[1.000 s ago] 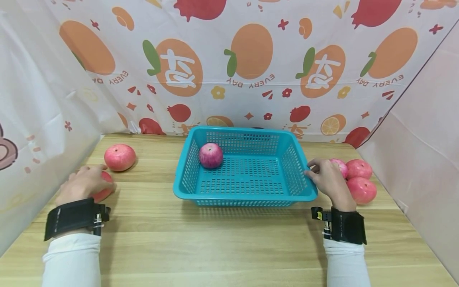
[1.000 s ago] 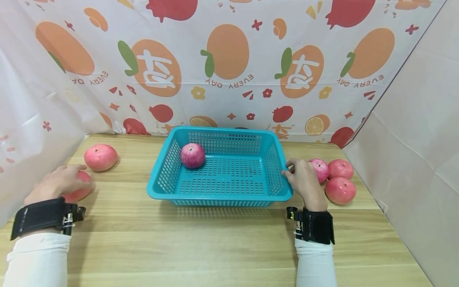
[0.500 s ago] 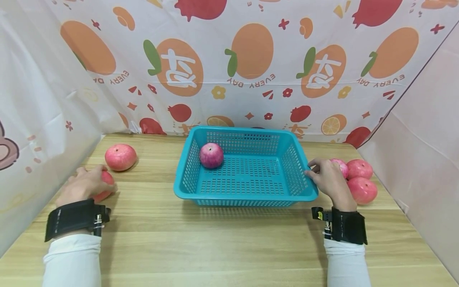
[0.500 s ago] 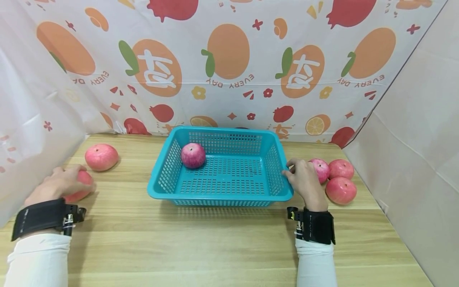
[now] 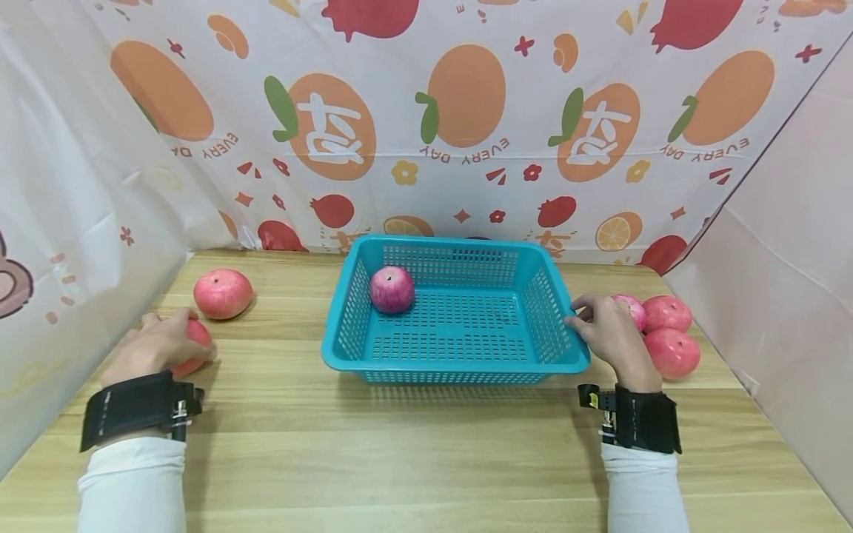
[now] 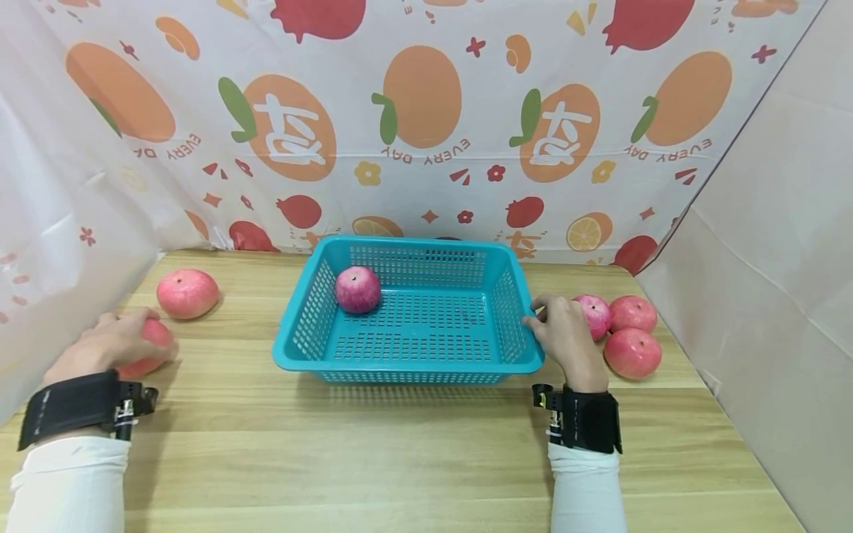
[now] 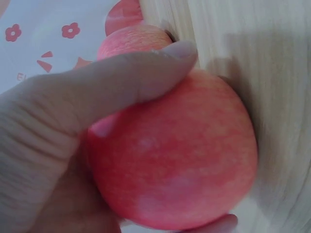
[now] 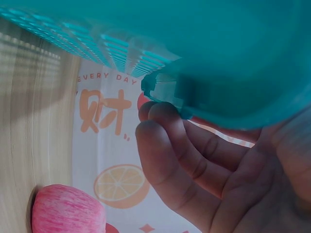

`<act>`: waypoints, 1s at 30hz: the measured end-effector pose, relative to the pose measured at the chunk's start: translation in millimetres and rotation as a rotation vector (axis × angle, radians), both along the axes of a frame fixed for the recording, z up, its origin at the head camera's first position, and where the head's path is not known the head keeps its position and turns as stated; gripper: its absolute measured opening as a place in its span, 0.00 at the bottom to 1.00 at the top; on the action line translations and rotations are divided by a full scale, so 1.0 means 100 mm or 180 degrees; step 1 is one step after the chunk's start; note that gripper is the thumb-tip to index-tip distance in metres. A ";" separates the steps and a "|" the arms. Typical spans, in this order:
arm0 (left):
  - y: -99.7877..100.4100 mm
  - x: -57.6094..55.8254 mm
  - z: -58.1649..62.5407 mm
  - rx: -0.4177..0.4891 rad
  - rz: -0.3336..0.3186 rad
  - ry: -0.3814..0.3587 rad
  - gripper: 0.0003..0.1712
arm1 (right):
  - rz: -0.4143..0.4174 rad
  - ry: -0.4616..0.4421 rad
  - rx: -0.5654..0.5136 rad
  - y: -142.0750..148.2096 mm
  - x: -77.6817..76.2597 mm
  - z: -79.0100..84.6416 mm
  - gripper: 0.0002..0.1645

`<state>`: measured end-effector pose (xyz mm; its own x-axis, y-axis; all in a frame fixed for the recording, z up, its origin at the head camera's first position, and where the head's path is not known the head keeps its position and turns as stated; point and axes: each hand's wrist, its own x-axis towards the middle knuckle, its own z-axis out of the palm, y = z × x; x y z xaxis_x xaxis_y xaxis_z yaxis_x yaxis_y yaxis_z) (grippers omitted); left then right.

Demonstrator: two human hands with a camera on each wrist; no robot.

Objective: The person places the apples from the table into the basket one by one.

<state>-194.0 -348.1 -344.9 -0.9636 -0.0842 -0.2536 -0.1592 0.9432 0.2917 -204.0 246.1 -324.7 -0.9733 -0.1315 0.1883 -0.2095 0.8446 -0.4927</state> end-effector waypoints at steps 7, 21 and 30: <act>-0.03 -0.01 0.03 -0.0067 -0.0085 0.0421 0.52 | -0.0028 0.0019 0.0008 0.01 0.00 -0.01 0.17; -0.01 -0.08 0.09 -0.0128 -0.0055 0.0674 0.54 | 0.0002 0.0022 -0.0022 0.00 -0.01 0.00 0.17; 0.02 -0.08 0.16 -0.0105 -0.0048 0.0786 0.53 | -0.0011 0.0039 -0.0005 0.01 -0.01 -0.01 0.16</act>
